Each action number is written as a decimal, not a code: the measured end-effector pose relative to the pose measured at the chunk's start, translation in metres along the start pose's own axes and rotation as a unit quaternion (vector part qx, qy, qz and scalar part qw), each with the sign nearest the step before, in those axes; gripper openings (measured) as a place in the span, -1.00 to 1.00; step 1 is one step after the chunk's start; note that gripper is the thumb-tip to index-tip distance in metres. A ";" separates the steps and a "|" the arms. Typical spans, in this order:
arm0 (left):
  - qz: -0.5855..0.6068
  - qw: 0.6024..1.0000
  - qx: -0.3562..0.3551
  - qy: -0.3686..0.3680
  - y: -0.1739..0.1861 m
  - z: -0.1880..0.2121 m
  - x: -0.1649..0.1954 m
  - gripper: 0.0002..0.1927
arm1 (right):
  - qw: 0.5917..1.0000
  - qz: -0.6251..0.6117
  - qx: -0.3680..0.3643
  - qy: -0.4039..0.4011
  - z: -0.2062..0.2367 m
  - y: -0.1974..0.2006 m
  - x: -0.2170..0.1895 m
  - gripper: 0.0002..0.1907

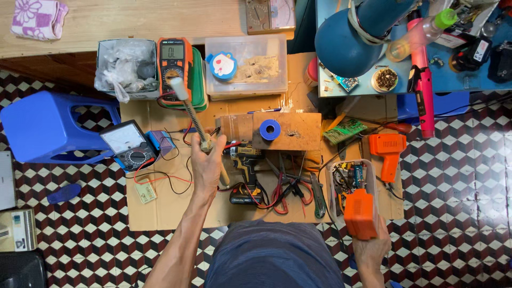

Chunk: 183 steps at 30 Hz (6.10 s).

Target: The person uses a soldering iron and a heat gun to work on a green circuit board, repeatedly heating and inspecting solder joints. The person flips the board to check both sides and continues applying heat to specific areas.

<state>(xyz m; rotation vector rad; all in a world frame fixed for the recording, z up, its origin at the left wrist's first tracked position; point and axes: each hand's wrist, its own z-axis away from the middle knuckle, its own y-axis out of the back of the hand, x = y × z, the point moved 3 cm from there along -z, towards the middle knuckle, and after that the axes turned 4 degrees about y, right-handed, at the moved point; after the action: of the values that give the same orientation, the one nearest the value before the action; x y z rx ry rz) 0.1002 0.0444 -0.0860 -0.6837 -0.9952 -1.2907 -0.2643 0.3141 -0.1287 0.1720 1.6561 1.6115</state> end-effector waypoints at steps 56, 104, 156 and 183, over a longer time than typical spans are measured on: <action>-0.307 0.868 0.010 -0.391 -0.150 -0.161 0.068 -0.90 | 0.995 -0.090 -0.028 -0.017 -0.125 -0.004 -0.062 -0.59; 0.011 0.972 -0.214 -0.094 -0.103 0.078 0.041 -0.56 | 0.602 -0.693 -0.378 -0.120 -0.102 -0.004 -0.186 -0.42; 0.169 0.930 -0.309 0.104 -0.120 0.048 -0.007 -0.71 | 0.925 -0.160 -0.068 0.339 -0.088 0.044 -0.239 -0.32; 0.180 0.933 -0.272 0.154 -0.119 0.024 -0.023 -0.69 | 0.935 -0.192 -0.126 0.270 -0.102 0.026 -0.243 -0.39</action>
<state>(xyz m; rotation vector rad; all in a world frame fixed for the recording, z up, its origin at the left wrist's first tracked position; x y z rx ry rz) -0.0204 0.0543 -0.1091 -0.9938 -0.2266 -1.2956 -0.1746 0.0937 -0.0127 -0.7448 1.7091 1.6225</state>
